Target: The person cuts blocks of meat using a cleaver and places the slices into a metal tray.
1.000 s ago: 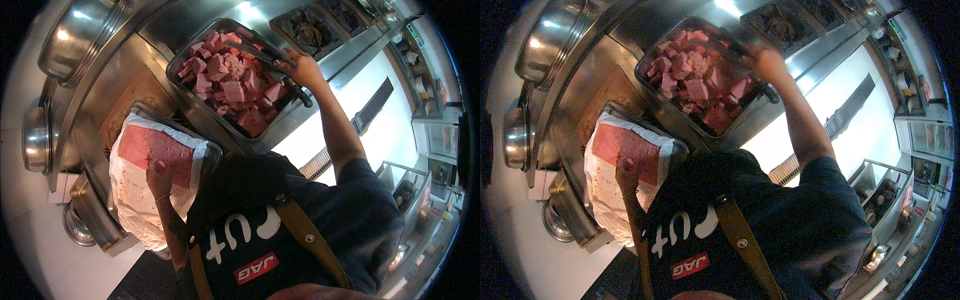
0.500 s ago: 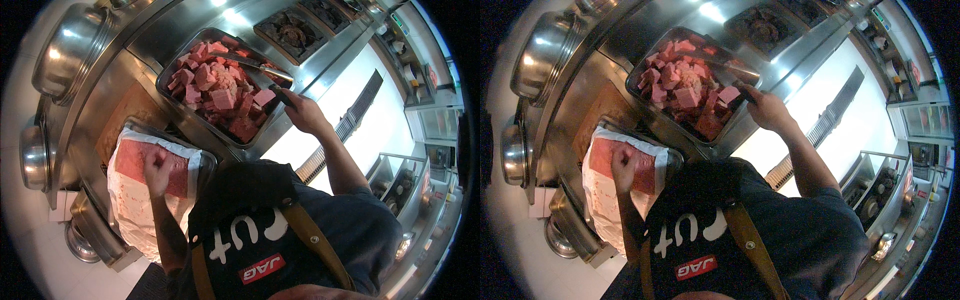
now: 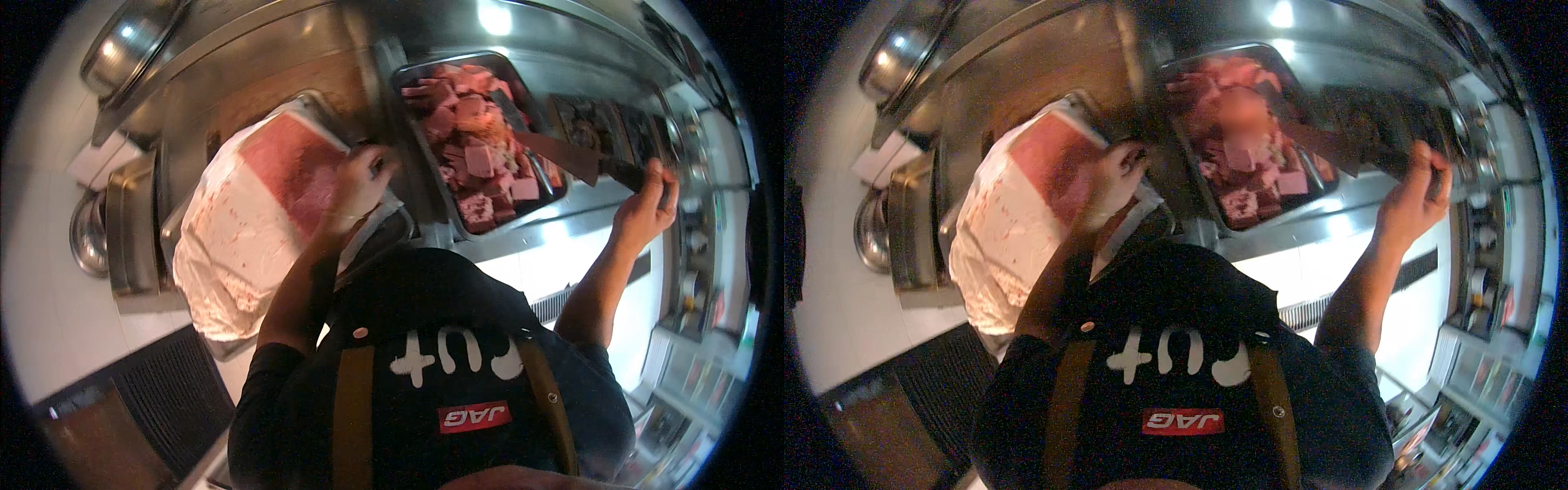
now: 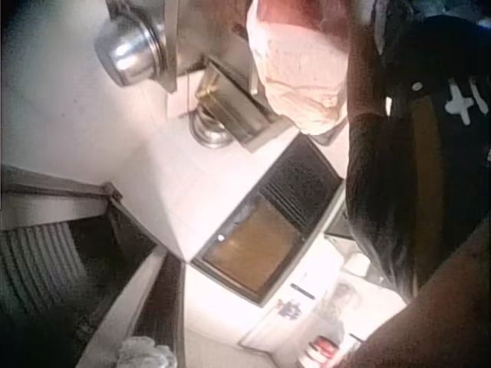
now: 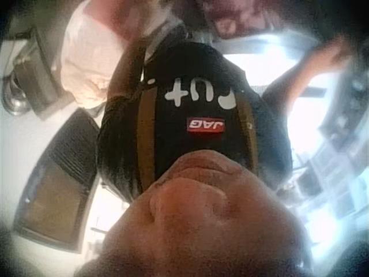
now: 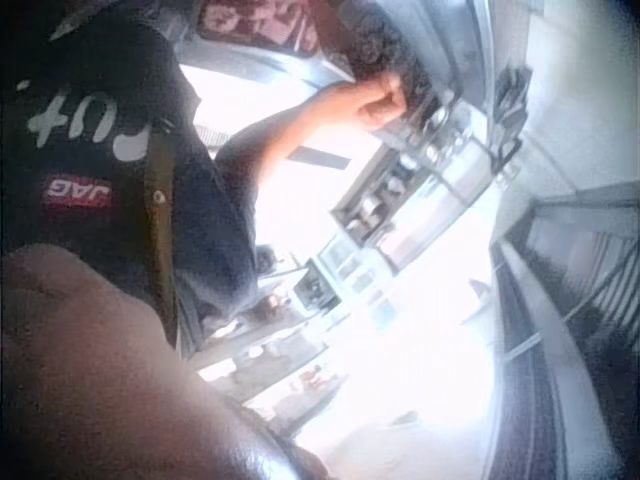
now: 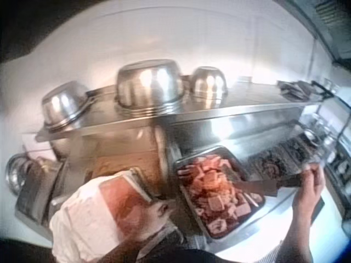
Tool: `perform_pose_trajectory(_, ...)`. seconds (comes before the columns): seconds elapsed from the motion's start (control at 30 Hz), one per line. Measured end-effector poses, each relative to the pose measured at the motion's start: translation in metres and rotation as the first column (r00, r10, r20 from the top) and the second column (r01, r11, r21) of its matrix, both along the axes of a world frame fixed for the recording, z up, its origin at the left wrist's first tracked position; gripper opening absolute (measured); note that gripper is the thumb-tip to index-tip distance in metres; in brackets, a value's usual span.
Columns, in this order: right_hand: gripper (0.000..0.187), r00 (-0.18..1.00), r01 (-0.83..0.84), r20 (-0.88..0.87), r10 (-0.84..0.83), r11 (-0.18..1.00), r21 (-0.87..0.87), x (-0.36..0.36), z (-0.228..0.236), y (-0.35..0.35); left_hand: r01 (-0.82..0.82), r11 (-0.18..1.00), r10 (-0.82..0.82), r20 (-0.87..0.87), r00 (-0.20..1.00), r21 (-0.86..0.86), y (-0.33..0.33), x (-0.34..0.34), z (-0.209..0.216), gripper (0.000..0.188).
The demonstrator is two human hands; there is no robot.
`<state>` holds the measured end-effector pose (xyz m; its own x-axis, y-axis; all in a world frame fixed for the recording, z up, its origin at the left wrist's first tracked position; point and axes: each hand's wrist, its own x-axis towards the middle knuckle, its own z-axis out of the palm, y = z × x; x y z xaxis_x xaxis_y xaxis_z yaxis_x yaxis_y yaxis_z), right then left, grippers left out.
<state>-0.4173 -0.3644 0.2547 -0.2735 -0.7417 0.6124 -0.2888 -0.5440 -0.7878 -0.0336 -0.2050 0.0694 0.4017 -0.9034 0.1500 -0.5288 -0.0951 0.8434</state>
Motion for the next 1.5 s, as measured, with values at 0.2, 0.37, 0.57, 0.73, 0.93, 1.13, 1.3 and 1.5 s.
perform_pose_trajectory(0.2,0.035,0.880,-0.436,0.169,0.443,0.896,-0.079,0.113,0.082,0.012,-0.563,0.820,0.568,0.018,0.823,-0.100,0.166,0.103,-0.041,0.023)
perform_pose_trajectory(0.37,0.037,0.233,-0.960,0.183,0.955,0.256,-0.112,0.228,0.132,0.032,-0.687,0.692,0.712,-0.049,0.701,0.222,0.247,0.138,-0.079,0.023)
perform_pose_trajectory(0.57,0.033,0.141,-0.954,0.304,0.942,0.211,-0.211,0.433,0.093,0.094,-0.641,0.751,0.660,-0.214,0.720,0.158,0.238,0.152,-0.093,0.024)
perform_pose_trajectory(0.73,0.035,0.159,-0.968,0.177,0.971,0.188,-0.163,0.505,0.078,0.134,-0.639,0.758,0.652,-0.139,0.745,0.131,0.223,0.179,-0.075,0.020)
perform_pose_trajectory(0.93,0.035,0.077,-0.980,0.222,0.972,0.114,-0.160,0.556,0.040,0.134,-0.623,0.782,0.554,-0.435,0.710,-0.021,0.203,0.226,-0.038,0.024)
perform_pose_trajectory(1.13,0.034,0.088,-0.967,0.216,0.972,0.135,-0.214,0.548,0.038,0.133,-0.541,0.813,0.435,-0.394,0.810,-0.214,0.140,0.254,0.084,0.030)
perform_pose_trajectory(1.3,0.031,0.128,-0.957,0.162,0.978,0.165,-0.240,0.536,0.030,0.135,-0.401,0.877,0.352,-0.212,0.912,-0.267,0.115,0.264,0.114,0.032)
perform_pose_trajectory(1.5,0.028,0.242,-0.909,0.040,0.969,0.241,-0.341,0.516,0.003,0.133,-0.345,0.913,0.255,-0.353,0.900,-0.219,0.115,0.260,0.094,0.034)
